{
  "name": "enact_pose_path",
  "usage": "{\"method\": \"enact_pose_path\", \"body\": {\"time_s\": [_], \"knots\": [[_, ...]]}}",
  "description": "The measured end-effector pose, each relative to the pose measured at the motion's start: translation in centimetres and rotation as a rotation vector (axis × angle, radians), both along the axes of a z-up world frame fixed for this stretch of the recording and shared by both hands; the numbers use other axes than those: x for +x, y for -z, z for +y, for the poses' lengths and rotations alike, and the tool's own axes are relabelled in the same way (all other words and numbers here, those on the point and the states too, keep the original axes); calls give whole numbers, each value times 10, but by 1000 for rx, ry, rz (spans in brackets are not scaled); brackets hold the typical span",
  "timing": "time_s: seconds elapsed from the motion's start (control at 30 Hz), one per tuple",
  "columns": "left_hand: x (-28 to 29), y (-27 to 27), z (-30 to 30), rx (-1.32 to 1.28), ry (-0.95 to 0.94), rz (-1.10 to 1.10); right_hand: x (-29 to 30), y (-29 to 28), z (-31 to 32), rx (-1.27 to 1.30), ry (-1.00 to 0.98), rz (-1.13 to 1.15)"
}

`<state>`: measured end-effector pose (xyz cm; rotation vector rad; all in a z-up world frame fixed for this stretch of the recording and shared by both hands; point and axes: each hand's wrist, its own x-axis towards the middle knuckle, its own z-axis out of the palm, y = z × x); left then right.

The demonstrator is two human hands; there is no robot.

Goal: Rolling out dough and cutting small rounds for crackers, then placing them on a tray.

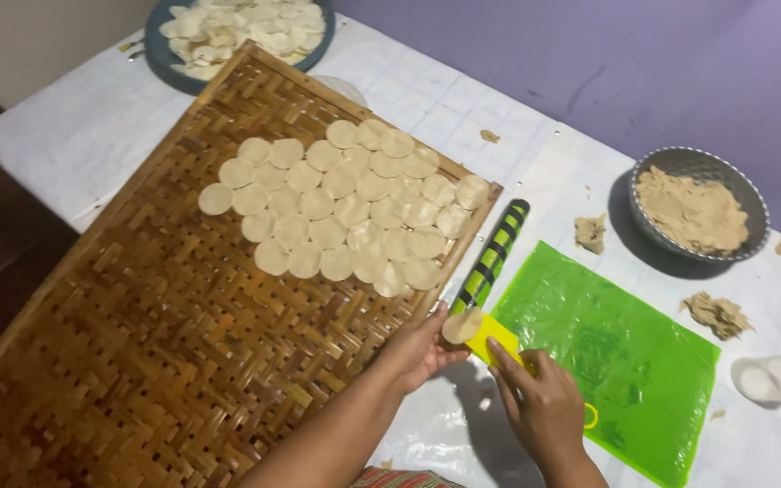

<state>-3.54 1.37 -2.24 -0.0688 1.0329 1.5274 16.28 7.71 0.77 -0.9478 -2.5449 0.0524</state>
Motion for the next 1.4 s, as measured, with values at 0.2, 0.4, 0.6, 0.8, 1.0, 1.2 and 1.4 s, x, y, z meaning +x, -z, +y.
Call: {"method": "enact_pose_path", "body": {"time_s": [0.2, 0.4, 0.6, 0.8, 1.0, 1.2, 1.4], "knots": [[-14, 5, -16, -90, -72, 793, -24, -1, -15, -43, 23, -121], [-118, -16, -66, -422, -426, 1138, -23, 17, -5, -65, 120, -220], [-210, -51, -110, -704, -372, 1174, -24, 27, 2, -144, 219, -395], [-237, -62, -114, -932, -406, 1414, -25, 35, 7, -196, 232, -410], [-258, -38, -108, -989, -557, 1410, -10, 41, 12, -186, 266, -394], [-251, -54, -104, -1006, -559, 1424, 13, 26, 19, -303, 342, -360], [-275, 10, -116, -922, -847, 1894, 64, 2, 24, -265, 548, -357]]}}
